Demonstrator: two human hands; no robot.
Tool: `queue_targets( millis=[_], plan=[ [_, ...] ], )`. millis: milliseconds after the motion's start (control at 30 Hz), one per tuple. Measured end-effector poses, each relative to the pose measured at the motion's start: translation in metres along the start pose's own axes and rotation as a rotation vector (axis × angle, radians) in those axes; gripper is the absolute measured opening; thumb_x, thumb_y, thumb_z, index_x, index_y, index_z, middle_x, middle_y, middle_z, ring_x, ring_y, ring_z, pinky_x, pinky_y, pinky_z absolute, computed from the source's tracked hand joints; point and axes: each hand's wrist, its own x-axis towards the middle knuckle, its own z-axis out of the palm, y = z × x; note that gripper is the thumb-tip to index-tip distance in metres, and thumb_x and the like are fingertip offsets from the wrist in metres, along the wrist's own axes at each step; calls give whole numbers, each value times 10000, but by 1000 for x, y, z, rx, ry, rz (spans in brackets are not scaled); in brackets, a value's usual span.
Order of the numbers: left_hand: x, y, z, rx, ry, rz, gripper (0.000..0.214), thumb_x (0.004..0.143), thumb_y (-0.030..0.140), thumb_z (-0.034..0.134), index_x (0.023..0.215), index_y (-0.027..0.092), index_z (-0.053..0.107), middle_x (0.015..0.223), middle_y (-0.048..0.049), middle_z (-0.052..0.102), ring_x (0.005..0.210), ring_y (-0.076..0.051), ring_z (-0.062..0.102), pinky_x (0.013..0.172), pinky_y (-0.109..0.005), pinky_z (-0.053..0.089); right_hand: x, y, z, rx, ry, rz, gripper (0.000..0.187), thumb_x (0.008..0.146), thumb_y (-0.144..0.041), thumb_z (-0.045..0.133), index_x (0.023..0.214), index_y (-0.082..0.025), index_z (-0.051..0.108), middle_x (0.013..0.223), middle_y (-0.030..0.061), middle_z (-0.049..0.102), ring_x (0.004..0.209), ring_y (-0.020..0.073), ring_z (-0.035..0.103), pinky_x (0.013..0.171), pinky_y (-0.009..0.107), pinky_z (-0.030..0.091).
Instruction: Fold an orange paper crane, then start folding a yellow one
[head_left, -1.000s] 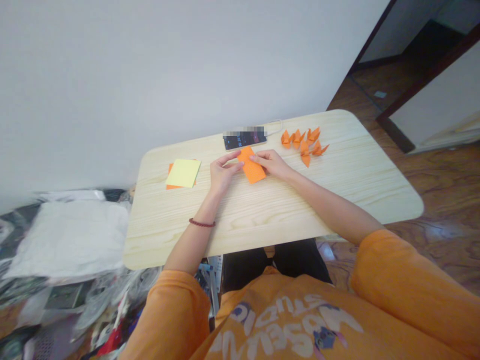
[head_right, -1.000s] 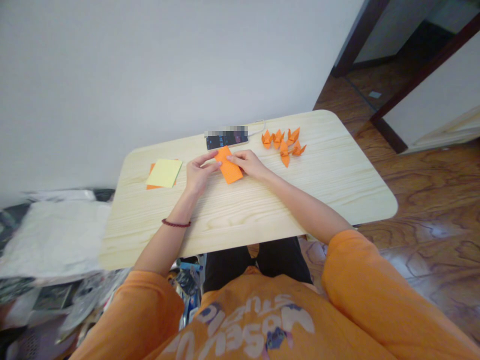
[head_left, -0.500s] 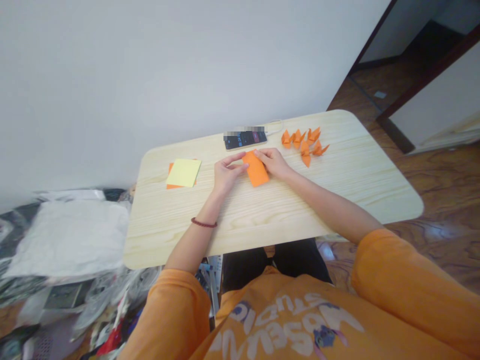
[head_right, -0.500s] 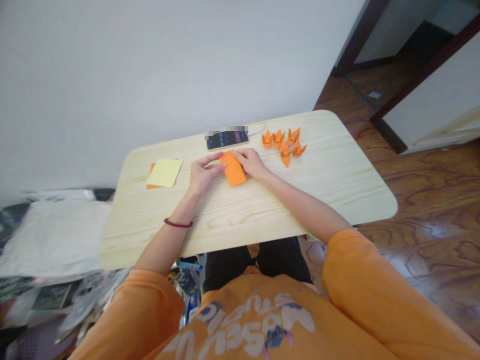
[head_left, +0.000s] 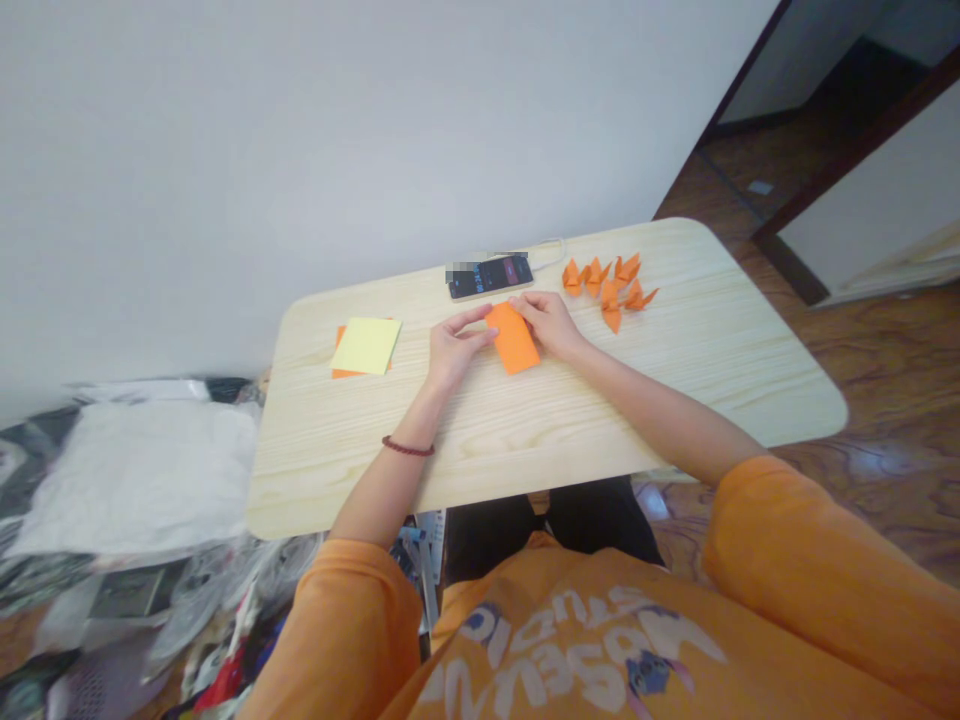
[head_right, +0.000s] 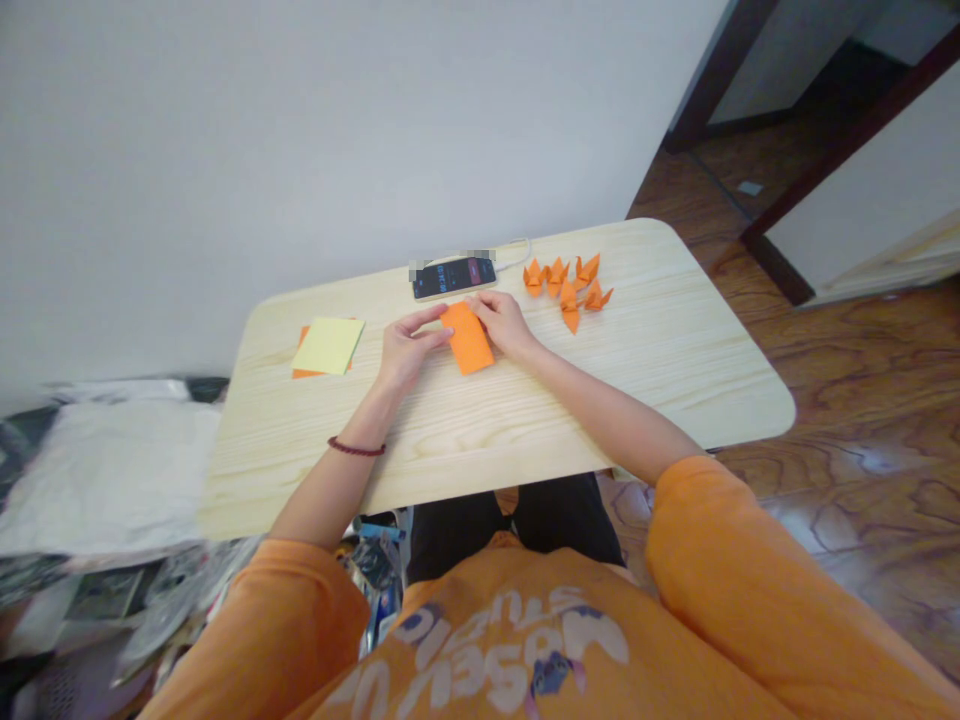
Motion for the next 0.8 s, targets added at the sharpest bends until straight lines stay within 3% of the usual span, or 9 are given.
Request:
queue_targets(
  millis=[267,500,667,800],
  plan=[
    [2,0,-3,-58,88,-1,429,549,231,834,963,175,738,1065,-82,732,980,-243,691,943,-419,546,-1,1,0,-63,-95,-44,505,730,-661,624,636,-197,448,571,-37,409,555,95,371,493,234,269],
    [6,-4,-4,-112,120,8,418,550,211,827,957,171,739,1067,-77,729,1029,-245,675,935,-397,550,2,7,-2,-246,-20,-52,490,799,-574,594,554,-194,405,515,-31,357,546,99,343,498,252,227],
    [8,-2,-7,-147,219,15,418,563,174,815,972,170,729,1123,-88,712,1032,-248,673,909,-391,566,1,4,-2,-193,-163,-60,391,804,-507,595,627,-188,454,552,-44,417,519,83,364,501,242,249],
    [10,-1,-8,-166,263,22,418,569,172,821,977,175,726,1150,-85,703,1042,-250,670,894,-378,575,-2,0,-1,-309,-120,-64,429,863,-485,522,566,-183,451,483,-44,402,470,78,345,483,251,219]
  ],
)
